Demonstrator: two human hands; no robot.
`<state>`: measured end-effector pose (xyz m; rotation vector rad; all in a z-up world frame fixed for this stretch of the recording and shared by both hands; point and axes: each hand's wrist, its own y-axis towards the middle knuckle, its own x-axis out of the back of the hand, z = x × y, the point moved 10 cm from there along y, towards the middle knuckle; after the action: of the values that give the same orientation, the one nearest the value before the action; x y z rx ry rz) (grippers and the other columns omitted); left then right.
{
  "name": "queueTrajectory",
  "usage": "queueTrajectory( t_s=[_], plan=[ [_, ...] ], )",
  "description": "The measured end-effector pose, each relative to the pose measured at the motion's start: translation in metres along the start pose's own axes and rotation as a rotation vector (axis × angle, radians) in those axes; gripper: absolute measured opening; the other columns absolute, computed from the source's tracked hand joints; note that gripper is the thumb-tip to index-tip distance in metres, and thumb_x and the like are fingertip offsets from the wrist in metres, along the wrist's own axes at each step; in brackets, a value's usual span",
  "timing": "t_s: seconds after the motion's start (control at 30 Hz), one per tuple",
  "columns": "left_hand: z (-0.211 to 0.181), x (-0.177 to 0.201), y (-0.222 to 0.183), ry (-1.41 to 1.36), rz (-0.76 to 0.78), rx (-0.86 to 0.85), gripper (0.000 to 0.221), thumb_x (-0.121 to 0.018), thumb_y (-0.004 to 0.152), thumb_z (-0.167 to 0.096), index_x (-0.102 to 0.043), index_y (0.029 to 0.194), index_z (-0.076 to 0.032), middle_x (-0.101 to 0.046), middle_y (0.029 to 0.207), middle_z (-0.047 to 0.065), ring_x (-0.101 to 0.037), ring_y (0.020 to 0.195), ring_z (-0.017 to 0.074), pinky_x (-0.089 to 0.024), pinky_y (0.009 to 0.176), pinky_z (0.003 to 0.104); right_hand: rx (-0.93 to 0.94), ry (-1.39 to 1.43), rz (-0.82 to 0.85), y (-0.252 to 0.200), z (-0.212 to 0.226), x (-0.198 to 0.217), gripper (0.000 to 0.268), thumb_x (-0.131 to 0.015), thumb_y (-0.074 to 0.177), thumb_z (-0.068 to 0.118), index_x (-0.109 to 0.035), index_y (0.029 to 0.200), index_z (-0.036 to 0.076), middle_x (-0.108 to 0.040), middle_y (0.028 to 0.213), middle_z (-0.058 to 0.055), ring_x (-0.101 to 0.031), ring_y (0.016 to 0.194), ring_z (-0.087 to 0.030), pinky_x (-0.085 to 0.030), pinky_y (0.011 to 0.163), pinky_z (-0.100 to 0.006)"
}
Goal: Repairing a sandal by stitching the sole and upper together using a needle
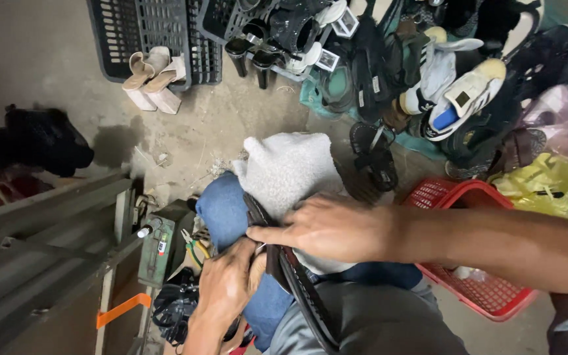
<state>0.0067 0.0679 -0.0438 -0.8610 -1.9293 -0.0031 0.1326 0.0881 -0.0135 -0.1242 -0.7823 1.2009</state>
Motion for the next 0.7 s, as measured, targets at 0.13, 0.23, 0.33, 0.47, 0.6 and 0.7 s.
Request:
queueTrajectory(
  t_s=[0.13, 0.23, 0.33, 0.47, 0.6, 0.7],
  plan=[
    [0.018, -0.003, -0.013, 0.081, -0.113, 0.126, 0.038, -0.053, 0.097, -0.050, -0.064, 0.097, -0.013, -0.072, 0.076, 0.009, -0.067, 0.062, 0.0417, -0.048, 0.049, 0.054, 0.132, -0.156, -0.083, 0.011, 0.021, 0.006, 0.090, -0.046, 0.084, -0.018, -0.028, 0.165, 0.018, -0.059, 0.079, -0.011, -0.061, 0.062, -0.032, -0.052, 0.061, -0.053],
    [0.023, 0.000, -0.021, 0.023, -0.147, 0.191, 0.037, -0.055, 0.094, -0.048, -0.061, 0.080, -0.015, -0.067, 0.065, 0.008, -0.061, 0.055, 0.0421, -0.043, 0.048, 0.052, 0.146, -0.165, -0.102, 0.018, 0.027, 0.002, 0.077, -0.046, 0.090, -0.005, -0.032, 0.163, 0.015, -0.064, 0.083, -0.014, -0.066, 0.067, -0.035, -0.055, 0.061, -0.054],
    [0.033, -0.004, -0.031, 0.018, -0.158, 0.282, 0.031, -0.057, 0.089, -0.042, -0.058, 0.071, -0.017, -0.067, 0.062, 0.007, -0.061, 0.056, 0.0408, -0.043, 0.050, 0.050, 0.195, -0.195, -0.204, 0.020, 0.038, 0.005, 0.059, -0.048, 0.097, 0.007, -0.042, 0.155, 0.010, -0.064, 0.087, -0.018, -0.066, 0.071, -0.037, -0.055, 0.053, -0.054],
    [0.054, -0.022, -0.039, 0.080, -0.179, 0.379, 0.024, -0.061, 0.081, -0.039, -0.066, 0.068, -0.020, -0.070, 0.065, 0.008, -0.065, 0.066, 0.0423, -0.045, 0.056, 0.052, 0.322, -0.301, -0.522, 0.004, 0.055, 0.030, 0.033, -0.061, 0.089, 0.006, -0.056, 0.121, 0.002, -0.050, 0.110, -0.018, -0.057, 0.080, -0.039, -0.045, 0.035, -0.048],
    [0.057, -0.019, -0.029, 0.142, -0.165, 0.316, 0.039, -0.063, 0.085, -0.040, -0.063, 0.060, -0.010, -0.070, 0.064, 0.016, -0.068, 0.069, 0.0417, -0.046, 0.059, 0.057, 0.401, -0.317, -0.414, 0.023, 0.047, 0.025, 0.050, -0.057, 0.091, -0.002, -0.050, 0.137, 0.015, -0.023, 0.164, -0.028, -0.059, 0.089, -0.042, -0.045, 0.045, -0.050],
    [0.047, -0.013, -0.016, 0.041, -0.024, 0.271, 0.026, -0.055, 0.093, -0.043, -0.073, 0.094, -0.025, -0.073, 0.077, 0.004, -0.070, 0.067, 0.0330, -0.046, 0.052, 0.047, 0.343, -0.381, -0.241, 0.048, 0.033, 0.016, 0.020, -0.060, 0.091, 0.005, -0.058, 0.104, 0.020, -0.034, 0.158, -0.019, -0.066, 0.071, -0.037, -0.047, 0.044, -0.050]
  ],
)
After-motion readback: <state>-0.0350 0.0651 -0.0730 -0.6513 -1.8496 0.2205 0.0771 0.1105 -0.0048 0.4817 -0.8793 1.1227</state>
